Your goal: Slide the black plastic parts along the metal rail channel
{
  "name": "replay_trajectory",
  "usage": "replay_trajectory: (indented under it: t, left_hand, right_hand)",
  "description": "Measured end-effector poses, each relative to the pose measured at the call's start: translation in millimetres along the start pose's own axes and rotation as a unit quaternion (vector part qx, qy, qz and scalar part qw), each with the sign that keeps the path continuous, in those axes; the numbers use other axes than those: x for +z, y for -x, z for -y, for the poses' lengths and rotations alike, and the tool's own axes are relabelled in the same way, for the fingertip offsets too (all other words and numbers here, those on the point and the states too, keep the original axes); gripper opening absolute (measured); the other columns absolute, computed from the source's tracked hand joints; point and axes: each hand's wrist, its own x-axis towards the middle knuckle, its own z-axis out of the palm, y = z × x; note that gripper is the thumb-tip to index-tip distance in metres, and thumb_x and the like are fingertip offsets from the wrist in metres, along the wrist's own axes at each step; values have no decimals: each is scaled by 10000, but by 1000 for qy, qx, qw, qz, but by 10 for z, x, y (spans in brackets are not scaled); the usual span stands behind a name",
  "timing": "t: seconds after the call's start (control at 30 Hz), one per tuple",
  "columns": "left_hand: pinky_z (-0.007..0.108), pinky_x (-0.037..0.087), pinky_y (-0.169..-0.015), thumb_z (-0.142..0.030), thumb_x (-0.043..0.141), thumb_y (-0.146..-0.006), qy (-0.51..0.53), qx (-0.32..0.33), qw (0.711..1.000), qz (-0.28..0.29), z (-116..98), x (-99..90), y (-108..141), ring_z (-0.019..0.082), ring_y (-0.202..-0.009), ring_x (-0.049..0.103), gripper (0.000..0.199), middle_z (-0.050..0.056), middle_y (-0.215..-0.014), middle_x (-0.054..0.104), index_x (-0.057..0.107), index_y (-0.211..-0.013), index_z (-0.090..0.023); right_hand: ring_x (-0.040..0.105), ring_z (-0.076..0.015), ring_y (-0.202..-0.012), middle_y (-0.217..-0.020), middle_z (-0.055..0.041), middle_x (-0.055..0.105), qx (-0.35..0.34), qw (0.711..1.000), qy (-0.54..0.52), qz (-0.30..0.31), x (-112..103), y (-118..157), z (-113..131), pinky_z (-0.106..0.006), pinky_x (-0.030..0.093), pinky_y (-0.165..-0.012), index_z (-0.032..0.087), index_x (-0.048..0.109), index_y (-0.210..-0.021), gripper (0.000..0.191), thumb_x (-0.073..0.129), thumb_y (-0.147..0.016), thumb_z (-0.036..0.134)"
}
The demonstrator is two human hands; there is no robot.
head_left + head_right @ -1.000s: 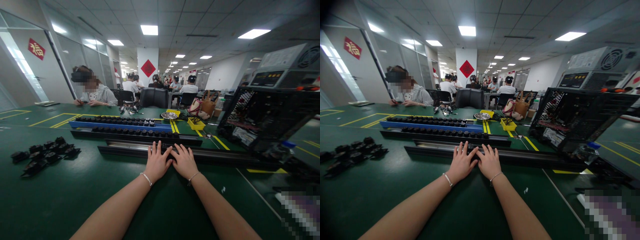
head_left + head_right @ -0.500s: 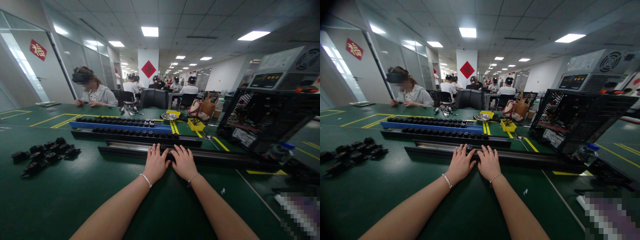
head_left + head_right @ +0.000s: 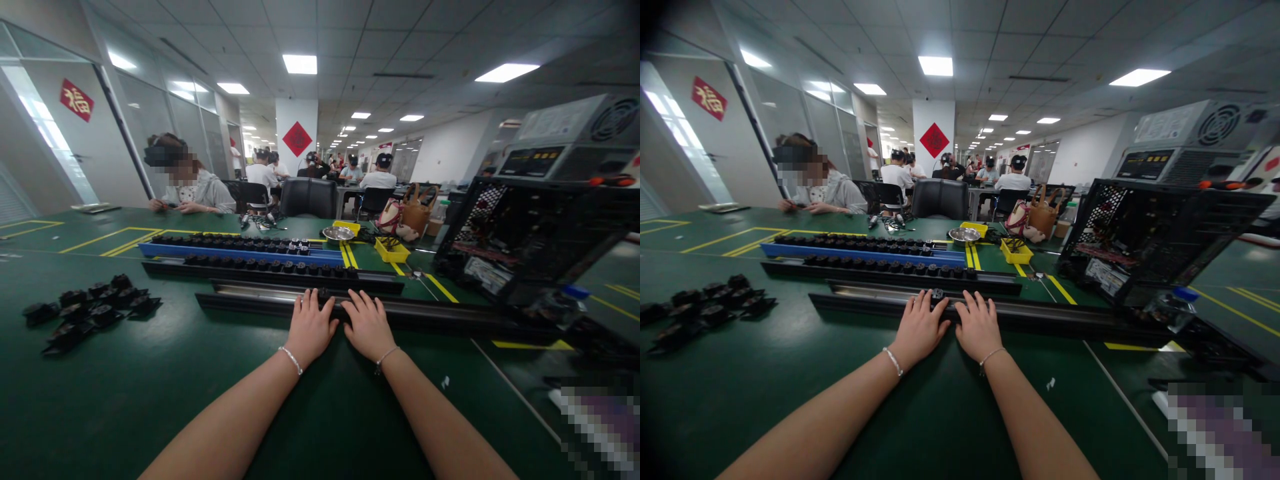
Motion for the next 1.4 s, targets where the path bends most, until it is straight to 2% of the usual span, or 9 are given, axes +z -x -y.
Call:
replay_trajectory:
  t: [0.27,0.5,0.73,1.0,1.4]
  left_hand:
    - [459,283,-1023,-450,459,-848,-3,-6,1000,-1,20,5,1,311,-1260,376,472,139,-1351,451,468,-1289,-282]
    - [444,322,-980,-496,480,-824,3,-14,1000,9,40,5,-22,311,-1254,378,497,105,-1400,403,451,-1297,-344]
    - [415,326,-984,-467,477,-832,7,-13,1000,4,56,9,-28,288,-1256,382,465,106,-1383,426,482,-1272,-317]
    - [470,268,-1023,-470,460,-838,6,-18,1000,1,64,-1,-19,292,-1272,361,451,99,-1379,435,486,-1268,-334]
    - [476,244,-1040,-476,455,-840,-1,-27,1000,-2,73,-14,-14,289,-1275,362,448,110,-1373,441,496,-1262,-334]
  right_hand:
    - [302,-291,-1300,-1410,-70,402,1,1000,-4,2,-1,-8,5,-521,214,-1037,240,544,-1166,396,495,-773,246]
    - [297,-288,-1302,-1414,-70,398,4,1000,-5,-2,10,-4,8,-512,210,-1039,245,545,-1163,395,501,-771,247]
    - [299,-286,-1301,-1412,-66,401,7,1000,-5,1,10,-10,7,-509,207,-1042,247,543,-1160,392,504,-771,244]
    - [296,-285,-1305,-1414,-69,397,4,1000,-5,6,-1,-8,-4,-508,208,-1043,245,544,-1159,393,513,-768,248]
    - [308,-284,-1299,-1410,-67,402,4,1000,-3,0,12,-11,-2,-506,218,-1037,250,546,-1148,384,514,-765,247]
